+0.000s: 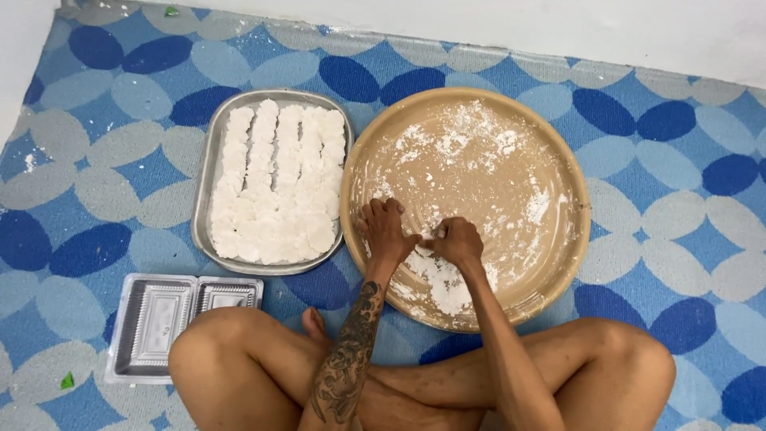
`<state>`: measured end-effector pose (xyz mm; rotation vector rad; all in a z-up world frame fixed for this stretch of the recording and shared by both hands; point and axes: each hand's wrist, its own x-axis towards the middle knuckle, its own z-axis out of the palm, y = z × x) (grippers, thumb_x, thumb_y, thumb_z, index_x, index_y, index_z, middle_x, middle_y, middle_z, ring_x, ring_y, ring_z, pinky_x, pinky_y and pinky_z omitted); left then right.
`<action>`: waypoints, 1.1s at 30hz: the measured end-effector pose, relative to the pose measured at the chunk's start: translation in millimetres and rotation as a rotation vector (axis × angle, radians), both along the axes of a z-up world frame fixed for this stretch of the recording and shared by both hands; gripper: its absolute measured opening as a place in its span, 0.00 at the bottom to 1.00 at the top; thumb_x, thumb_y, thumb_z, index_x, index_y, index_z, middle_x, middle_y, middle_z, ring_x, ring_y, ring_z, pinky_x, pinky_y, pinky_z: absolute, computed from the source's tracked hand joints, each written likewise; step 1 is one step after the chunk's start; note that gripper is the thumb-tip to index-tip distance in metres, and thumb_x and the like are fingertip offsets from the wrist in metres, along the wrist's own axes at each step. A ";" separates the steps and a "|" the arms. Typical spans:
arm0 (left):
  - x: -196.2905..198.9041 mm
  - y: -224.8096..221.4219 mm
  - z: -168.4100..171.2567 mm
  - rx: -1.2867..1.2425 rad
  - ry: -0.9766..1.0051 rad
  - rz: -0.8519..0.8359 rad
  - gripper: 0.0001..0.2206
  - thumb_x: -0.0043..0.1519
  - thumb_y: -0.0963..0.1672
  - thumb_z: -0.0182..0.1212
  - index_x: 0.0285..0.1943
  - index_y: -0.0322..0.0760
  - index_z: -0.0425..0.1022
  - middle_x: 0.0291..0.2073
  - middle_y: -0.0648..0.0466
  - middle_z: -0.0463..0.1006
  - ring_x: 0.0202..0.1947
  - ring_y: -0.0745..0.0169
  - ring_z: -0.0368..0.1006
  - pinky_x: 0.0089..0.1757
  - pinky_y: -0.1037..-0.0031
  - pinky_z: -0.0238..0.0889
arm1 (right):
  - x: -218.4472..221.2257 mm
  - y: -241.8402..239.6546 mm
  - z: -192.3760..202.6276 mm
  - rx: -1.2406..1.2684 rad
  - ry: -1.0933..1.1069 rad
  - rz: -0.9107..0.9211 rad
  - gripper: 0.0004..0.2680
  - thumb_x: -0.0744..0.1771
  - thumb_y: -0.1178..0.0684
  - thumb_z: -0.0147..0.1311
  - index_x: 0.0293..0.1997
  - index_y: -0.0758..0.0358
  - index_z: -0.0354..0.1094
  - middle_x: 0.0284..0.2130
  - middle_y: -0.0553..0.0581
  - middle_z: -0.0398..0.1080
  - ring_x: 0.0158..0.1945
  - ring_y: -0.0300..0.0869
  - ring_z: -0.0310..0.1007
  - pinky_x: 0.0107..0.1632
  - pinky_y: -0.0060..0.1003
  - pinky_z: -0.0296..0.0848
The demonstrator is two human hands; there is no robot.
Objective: Rolling small pieces of white dough into uniform balls and organizing them in a metal tray.
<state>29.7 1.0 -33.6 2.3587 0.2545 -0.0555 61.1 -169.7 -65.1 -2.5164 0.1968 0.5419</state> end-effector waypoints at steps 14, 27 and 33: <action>-20.8 1.3 6.0 0.006 0.037 -0.007 0.27 0.46 0.43 0.77 0.50 0.43 0.62 0.45 0.50 0.59 0.52 0.47 0.54 0.51 0.52 0.45 | -8.6 2.8 48.1 -0.016 0.000 -0.001 0.09 0.57 0.51 0.70 0.28 0.60 0.73 0.27 0.66 0.75 0.44 0.65 0.79 0.46 0.55 0.75; -9.8 -12.3 1.1 -0.049 0.006 0.053 0.27 0.45 0.44 0.78 0.48 0.41 0.62 0.45 0.49 0.58 0.53 0.45 0.53 0.53 0.50 0.45 | 5.6 -10.0 16.2 -0.089 -0.017 0.024 0.08 0.57 0.52 0.70 0.29 0.59 0.75 0.28 0.65 0.76 0.46 0.66 0.79 0.48 0.59 0.76; 3.9 -11.0 5.0 0.019 0.073 0.027 0.28 0.43 0.44 0.79 0.47 0.43 0.62 0.45 0.49 0.59 0.54 0.45 0.54 0.52 0.52 0.46 | -13.9 -1.7 44.9 -0.185 0.031 0.034 0.07 0.58 0.49 0.70 0.30 0.57 0.77 0.31 0.67 0.77 0.47 0.65 0.79 0.49 0.56 0.76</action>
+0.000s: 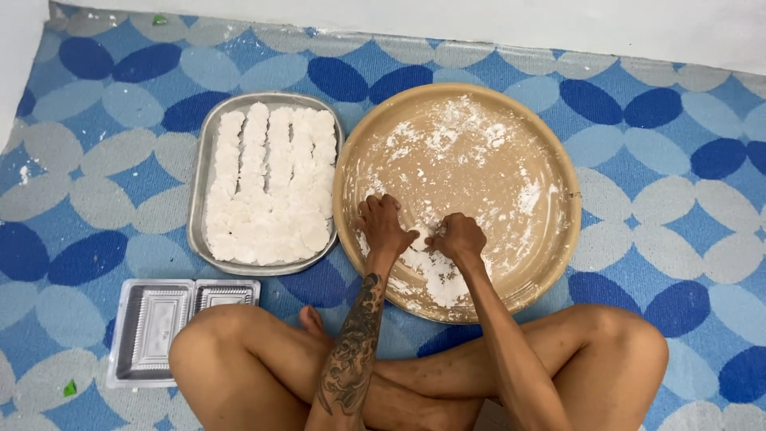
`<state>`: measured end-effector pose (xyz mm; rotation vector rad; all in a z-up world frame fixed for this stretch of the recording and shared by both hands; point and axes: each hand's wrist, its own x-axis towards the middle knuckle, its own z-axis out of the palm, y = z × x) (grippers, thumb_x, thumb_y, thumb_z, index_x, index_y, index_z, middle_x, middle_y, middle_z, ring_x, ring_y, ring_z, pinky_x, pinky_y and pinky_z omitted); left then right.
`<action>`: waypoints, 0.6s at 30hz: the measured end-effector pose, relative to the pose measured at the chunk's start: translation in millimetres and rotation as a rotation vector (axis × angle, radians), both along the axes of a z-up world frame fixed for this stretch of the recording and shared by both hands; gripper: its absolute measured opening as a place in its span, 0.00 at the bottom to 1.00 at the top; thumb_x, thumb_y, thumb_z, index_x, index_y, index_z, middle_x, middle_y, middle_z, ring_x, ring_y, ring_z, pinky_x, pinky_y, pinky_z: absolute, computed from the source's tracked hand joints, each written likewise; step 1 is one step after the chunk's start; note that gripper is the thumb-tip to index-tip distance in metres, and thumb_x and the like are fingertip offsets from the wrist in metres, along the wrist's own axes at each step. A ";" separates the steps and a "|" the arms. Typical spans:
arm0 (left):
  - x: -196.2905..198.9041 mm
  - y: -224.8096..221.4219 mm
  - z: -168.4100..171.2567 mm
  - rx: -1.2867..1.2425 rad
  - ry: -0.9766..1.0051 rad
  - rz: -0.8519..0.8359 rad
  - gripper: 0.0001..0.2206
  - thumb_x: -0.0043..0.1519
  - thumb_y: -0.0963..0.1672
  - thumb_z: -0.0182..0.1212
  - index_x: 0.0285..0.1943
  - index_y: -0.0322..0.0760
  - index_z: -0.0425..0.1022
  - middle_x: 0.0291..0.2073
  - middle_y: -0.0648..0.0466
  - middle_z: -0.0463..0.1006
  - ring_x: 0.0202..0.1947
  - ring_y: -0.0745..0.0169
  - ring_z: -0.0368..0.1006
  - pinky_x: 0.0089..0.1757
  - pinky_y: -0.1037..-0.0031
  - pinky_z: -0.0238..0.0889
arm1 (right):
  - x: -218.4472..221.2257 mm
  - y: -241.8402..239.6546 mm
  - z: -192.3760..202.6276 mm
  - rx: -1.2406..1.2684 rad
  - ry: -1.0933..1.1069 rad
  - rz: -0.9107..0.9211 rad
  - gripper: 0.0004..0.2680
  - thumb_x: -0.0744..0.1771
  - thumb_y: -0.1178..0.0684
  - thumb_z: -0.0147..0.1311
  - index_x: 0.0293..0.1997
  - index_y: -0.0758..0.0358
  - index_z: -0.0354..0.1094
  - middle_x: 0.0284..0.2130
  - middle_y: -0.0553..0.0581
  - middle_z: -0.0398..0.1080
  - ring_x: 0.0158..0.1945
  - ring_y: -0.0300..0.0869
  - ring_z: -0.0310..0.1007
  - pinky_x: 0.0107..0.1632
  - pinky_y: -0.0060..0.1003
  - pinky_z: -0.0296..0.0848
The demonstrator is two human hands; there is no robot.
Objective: Rolling small pieces of white dough into uniform balls and organizing them in a metal tray.
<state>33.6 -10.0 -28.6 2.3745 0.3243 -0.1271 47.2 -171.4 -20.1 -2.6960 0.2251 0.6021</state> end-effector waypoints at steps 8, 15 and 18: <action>-7.8 11.9 17.2 -0.048 0.033 0.043 0.26 0.45 0.44 0.77 0.49 0.40 0.65 0.46 0.48 0.61 0.55 0.44 0.56 0.54 0.51 0.47 | 10.1 -3.9 -23.4 0.109 -0.016 -0.004 0.08 0.57 0.52 0.71 0.29 0.58 0.75 0.28 0.65 0.76 0.45 0.64 0.80 0.48 0.57 0.75; -16.9 21.8 18.2 -0.023 -0.023 0.008 0.26 0.47 0.46 0.78 0.49 0.40 0.65 0.47 0.48 0.61 0.56 0.43 0.55 0.54 0.49 0.47 | 30.4 4.7 -64.5 0.142 -0.072 -0.037 0.06 0.58 0.51 0.69 0.25 0.56 0.74 0.26 0.66 0.76 0.42 0.65 0.80 0.45 0.57 0.75; -22.2 24.1 25.9 -0.032 -0.007 -0.007 0.27 0.45 0.45 0.79 0.49 0.40 0.66 0.47 0.47 0.62 0.57 0.41 0.55 0.55 0.45 0.45 | 25.8 11.9 -32.6 0.120 -0.094 -0.004 0.06 0.58 0.52 0.69 0.26 0.58 0.75 0.25 0.65 0.76 0.41 0.63 0.80 0.45 0.55 0.76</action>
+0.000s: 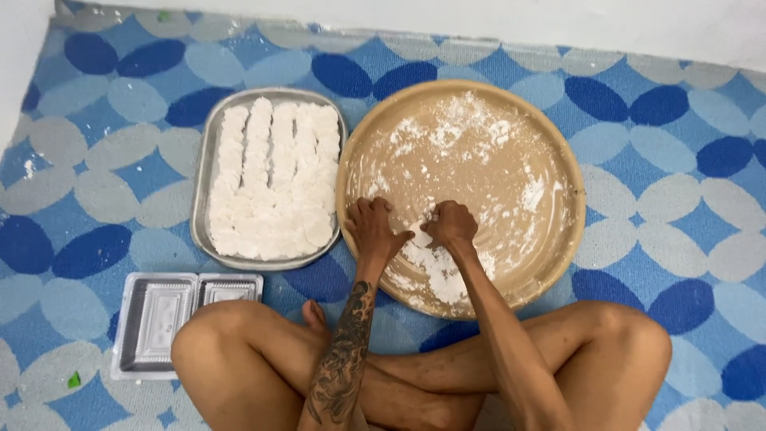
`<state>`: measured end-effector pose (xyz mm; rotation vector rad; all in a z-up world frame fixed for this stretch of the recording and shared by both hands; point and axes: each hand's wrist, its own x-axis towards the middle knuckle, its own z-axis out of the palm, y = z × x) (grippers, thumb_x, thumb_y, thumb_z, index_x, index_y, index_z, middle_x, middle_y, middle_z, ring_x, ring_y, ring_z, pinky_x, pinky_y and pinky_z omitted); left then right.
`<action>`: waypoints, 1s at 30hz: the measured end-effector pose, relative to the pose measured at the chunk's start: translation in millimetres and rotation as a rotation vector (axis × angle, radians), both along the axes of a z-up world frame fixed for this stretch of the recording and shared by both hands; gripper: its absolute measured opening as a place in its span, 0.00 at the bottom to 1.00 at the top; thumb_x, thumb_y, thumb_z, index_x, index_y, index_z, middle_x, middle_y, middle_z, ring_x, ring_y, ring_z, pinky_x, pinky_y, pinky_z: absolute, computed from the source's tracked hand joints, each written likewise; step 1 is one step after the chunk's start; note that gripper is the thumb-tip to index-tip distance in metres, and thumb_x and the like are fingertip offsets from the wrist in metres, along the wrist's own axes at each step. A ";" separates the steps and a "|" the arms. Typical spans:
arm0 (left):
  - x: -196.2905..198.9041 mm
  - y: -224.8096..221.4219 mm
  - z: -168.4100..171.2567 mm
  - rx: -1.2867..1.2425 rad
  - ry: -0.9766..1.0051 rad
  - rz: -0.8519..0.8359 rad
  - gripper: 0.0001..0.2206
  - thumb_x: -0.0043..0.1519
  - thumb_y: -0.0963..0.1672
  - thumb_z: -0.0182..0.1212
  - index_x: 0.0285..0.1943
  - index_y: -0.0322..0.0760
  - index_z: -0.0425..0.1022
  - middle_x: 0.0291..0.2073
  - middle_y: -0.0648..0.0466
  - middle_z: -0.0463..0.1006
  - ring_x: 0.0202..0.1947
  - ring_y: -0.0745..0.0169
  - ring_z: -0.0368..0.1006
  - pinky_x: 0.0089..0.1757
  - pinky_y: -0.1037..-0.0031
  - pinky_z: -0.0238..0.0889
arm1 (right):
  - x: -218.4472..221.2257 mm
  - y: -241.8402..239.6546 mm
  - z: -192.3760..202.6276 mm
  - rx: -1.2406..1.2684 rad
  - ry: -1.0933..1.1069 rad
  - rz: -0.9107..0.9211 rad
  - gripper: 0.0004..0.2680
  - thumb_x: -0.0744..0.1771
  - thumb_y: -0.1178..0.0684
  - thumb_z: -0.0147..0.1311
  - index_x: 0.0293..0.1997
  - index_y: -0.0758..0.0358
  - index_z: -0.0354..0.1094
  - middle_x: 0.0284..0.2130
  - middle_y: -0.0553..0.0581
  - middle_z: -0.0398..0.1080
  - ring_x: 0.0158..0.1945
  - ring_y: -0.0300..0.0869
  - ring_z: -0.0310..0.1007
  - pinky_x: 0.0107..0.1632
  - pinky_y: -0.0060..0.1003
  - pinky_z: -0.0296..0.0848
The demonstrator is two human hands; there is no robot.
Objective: Rolling small pieces of white dough into uniform balls and organizing them in a metal tray.
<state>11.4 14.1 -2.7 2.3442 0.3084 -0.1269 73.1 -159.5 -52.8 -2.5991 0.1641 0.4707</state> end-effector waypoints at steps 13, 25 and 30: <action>0.2 -3.1 -11.9 0.081 -0.025 -0.052 0.26 0.47 0.43 0.77 0.51 0.42 0.65 0.47 0.49 0.61 0.54 0.44 0.57 0.52 0.52 0.50 | -14.7 3.6 15.2 -0.077 0.003 0.070 0.07 0.57 0.51 0.71 0.28 0.57 0.76 0.28 0.63 0.76 0.42 0.65 0.80 0.45 0.60 0.76; -27.7 10.7 -28.0 0.075 -0.487 0.127 0.14 0.56 0.41 0.69 0.48 0.46 0.71 0.42 0.54 0.64 0.46 0.50 0.62 0.48 0.53 0.52 | -39.7 0.3 20.7 -0.104 -0.195 0.379 0.14 0.61 0.54 0.69 0.49 0.60 0.74 0.39 0.63 0.70 0.50 0.60 0.73 0.48 0.55 0.77; -40.9 -6.4 -23.9 0.023 -0.602 0.051 0.10 0.60 0.40 0.65 0.47 0.47 0.73 0.38 0.59 0.64 0.43 0.57 0.62 0.47 0.59 0.50 | -39.6 -5.6 16.1 0.001 -0.210 0.305 0.11 0.61 0.56 0.67 0.43 0.64 0.74 0.33 0.62 0.72 0.45 0.59 0.75 0.46 0.57 0.76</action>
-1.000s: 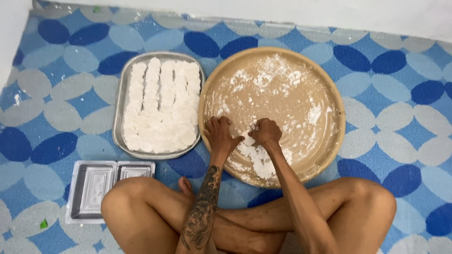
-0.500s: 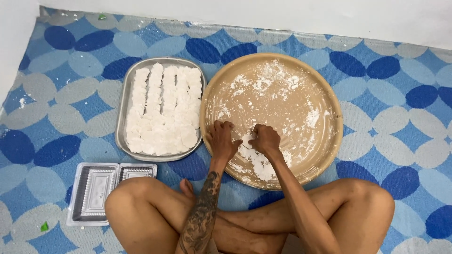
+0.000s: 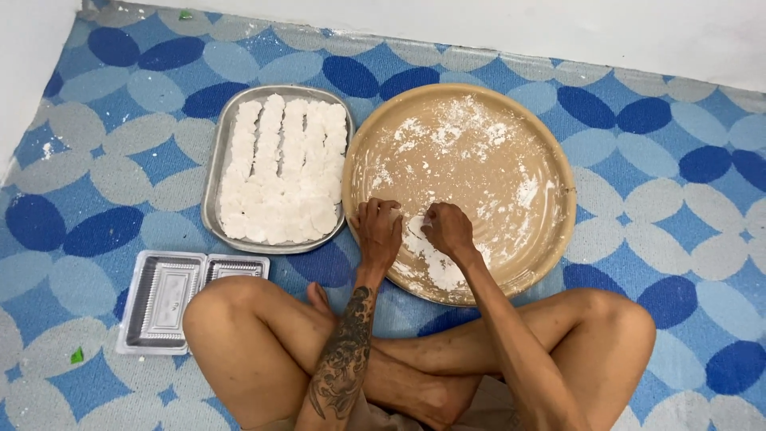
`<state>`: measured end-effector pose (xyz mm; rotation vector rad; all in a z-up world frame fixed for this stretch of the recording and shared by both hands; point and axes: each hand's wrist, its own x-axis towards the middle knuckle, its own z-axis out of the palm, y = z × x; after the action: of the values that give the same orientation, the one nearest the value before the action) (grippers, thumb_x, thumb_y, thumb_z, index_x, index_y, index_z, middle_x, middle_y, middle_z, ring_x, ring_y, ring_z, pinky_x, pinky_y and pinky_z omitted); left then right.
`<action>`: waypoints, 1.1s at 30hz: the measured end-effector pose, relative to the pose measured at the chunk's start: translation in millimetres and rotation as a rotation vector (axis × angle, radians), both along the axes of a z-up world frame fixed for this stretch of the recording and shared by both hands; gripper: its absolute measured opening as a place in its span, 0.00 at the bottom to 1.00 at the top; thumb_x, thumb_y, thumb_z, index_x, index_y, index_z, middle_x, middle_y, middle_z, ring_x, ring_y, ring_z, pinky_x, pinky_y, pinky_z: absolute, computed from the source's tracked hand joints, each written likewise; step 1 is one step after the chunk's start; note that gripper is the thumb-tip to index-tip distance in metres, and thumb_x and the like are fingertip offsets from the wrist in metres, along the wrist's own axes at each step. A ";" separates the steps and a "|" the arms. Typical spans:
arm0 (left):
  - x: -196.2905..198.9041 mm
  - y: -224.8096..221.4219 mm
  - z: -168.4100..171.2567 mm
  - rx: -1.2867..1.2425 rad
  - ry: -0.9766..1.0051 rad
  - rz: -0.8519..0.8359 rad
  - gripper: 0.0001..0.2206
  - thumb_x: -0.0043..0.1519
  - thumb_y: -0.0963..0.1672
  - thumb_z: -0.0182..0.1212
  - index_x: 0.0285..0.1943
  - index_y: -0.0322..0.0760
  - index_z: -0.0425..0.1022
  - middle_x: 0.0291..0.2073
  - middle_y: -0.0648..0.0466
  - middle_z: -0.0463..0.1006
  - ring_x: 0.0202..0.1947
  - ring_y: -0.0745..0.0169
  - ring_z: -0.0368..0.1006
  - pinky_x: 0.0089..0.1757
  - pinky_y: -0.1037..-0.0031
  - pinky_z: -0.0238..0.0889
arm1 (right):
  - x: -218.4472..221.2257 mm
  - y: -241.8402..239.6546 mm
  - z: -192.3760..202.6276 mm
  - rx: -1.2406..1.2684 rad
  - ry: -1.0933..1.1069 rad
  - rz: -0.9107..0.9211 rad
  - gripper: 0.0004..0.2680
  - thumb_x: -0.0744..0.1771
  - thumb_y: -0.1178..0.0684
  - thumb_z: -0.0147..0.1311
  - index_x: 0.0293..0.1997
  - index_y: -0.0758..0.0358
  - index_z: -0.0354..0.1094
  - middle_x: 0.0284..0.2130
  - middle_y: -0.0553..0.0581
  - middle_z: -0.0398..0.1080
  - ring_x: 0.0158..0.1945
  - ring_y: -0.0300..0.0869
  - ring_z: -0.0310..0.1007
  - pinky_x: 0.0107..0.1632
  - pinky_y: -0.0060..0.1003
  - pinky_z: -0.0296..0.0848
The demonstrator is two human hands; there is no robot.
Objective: Rolling small pieces of white dough into uniform balls and organizing them in a metal tray.
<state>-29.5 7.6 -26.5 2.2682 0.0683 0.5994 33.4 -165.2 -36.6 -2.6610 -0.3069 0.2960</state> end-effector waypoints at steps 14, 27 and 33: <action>-18.5 2.4 0.5 0.021 -0.028 0.027 0.12 0.56 0.42 0.64 0.48 0.49 0.72 0.37 0.58 0.66 0.43 0.56 0.64 0.46 0.59 0.53 | 9.6 3.6 -8.2 0.083 -0.063 0.009 0.11 0.58 0.56 0.69 0.39 0.62 0.75 0.31 0.61 0.76 0.44 0.59 0.75 0.48 0.54 0.74; -28.7 -8.0 16.9 -0.160 -0.030 0.051 0.13 0.56 0.40 0.66 0.48 0.49 0.74 0.37 0.61 0.66 0.43 0.57 0.65 0.48 0.57 0.53 | -26.2 -43.8 45.3 0.242 -0.095 0.221 0.11 0.59 0.59 0.65 0.42 0.59 0.72 0.30 0.59 0.77 0.35 0.52 0.75 0.42 0.48 0.72; -27.9 -7.2 15.5 -0.172 -0.033 0.077 0.13 0.55 0.40 0.67 0.47 0.48 0.75 0.38 0.60 0.69 0.45 0.56 0.67 0.48 0.55 0.55 | -84.1 -72.8 58.0 0.003 -0.117 0.237 0.11 0.63 0.56 0.60 0.49 0.52 0.78 0.39 0.60 0.74 0.44 0.56 0.75 0.48 0.49 0.75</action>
<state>-57.4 0.4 -11.0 2.0964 0.1841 0.6463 -50.7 -238.0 21.4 -2.6451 -0.6612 0.2124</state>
